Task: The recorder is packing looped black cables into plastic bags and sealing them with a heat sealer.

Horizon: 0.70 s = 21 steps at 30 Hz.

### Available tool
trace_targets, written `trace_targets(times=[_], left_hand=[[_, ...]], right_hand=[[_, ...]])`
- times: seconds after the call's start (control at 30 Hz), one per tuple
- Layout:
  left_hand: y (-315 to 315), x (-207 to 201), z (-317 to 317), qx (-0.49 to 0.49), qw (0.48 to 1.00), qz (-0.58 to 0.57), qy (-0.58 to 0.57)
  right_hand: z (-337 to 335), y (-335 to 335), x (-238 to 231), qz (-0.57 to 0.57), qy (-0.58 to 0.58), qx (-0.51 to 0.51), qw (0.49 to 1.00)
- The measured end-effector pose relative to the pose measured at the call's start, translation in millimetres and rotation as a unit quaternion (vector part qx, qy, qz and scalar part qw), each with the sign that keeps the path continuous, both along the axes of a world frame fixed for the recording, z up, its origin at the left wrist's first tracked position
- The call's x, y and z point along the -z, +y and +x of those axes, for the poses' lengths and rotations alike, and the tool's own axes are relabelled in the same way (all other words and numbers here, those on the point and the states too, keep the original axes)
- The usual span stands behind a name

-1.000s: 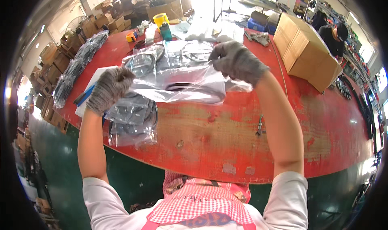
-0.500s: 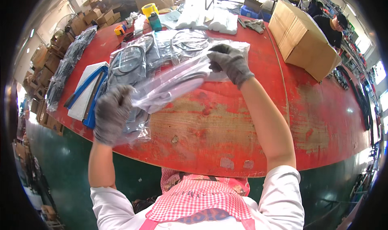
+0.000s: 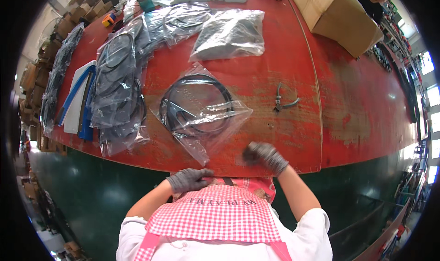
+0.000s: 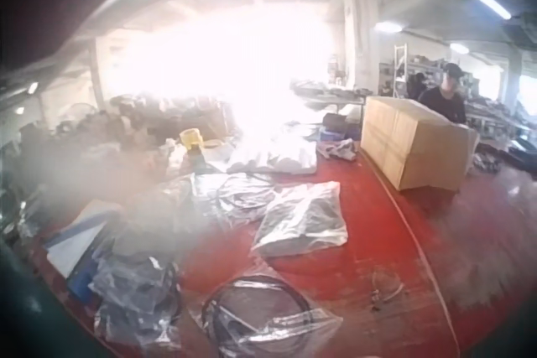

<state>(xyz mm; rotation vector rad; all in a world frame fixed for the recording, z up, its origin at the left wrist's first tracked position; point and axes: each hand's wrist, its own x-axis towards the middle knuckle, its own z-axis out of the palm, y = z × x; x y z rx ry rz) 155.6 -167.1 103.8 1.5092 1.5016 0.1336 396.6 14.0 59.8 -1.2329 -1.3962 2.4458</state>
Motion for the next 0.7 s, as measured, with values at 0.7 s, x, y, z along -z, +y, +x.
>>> trace_targets(times=[0.7], left_hand=[[-27.9,43.6,-146.9,-0.274,0.759,0.377,0.454]], right_hand=[[-122.4,-92.0,-3.8,-0.607,0.016,0.101,0.788]])
